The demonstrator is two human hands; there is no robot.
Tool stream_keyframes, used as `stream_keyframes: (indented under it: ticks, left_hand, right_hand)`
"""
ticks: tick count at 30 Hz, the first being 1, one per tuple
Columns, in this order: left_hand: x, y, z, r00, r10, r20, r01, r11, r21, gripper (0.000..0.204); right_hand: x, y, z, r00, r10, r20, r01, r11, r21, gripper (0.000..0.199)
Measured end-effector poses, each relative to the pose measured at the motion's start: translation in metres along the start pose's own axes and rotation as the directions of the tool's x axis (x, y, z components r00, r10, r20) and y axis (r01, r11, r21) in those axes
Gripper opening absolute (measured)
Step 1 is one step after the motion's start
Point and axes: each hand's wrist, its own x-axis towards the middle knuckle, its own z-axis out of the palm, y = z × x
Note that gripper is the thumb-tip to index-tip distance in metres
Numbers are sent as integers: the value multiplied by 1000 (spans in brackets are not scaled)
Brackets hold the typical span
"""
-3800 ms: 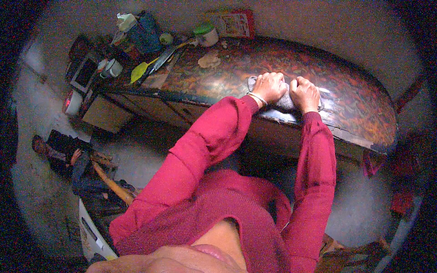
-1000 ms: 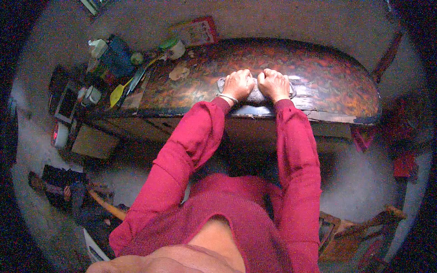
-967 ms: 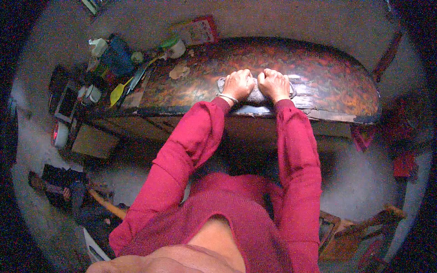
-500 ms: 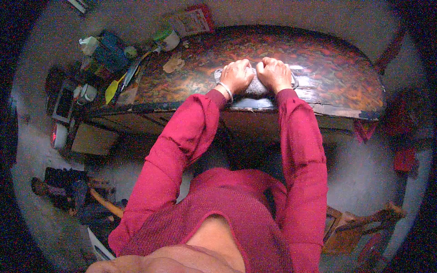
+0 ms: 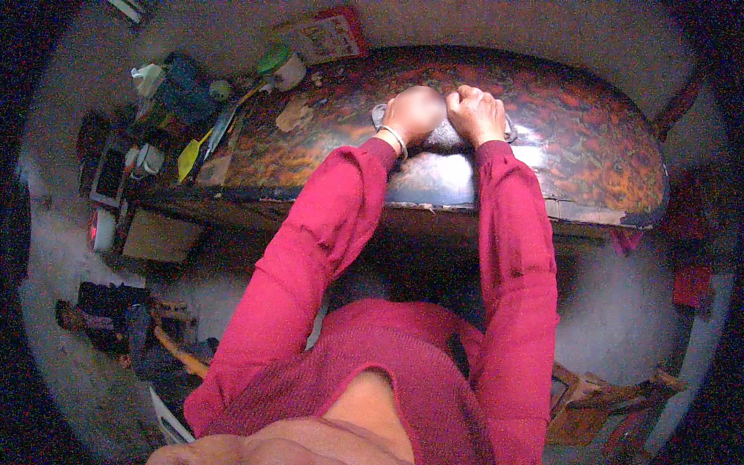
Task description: The person wipes the surface of a table with a cloth using both circular and linear motions.
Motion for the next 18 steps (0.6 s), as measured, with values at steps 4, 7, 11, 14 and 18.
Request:
stream_keyframes:
  ticks: [4,7,11,14,18]
  left_hand:
    - [-7,15,-16,999,-36,-8,36,999,26,26]
    - [-21,16,-17,998,10,-64,-7,999,37,24]
    - [-40,20,-20,995,47,-88,-45,999,22,24]
    - [-54,26,-24,992,69,-105,-66,997,36,23]
    - [-69,30,-29,991,85,-108,-82,996,35,20]
  right_hand:
    - [-6,-1,-3,1000,-3,15,4,999,-34,35]
    - [-19,-3,-8,997,-76,-18,75,996,-49,31]
    - [-40,-8,-18,995,-94,-16,92,992,-85,30]
    - [-53,-8,-22,997,-78,-1,78,995,-60,30]
    - [-68,-13,-29,993,-114,-8,114,993,-22,30]
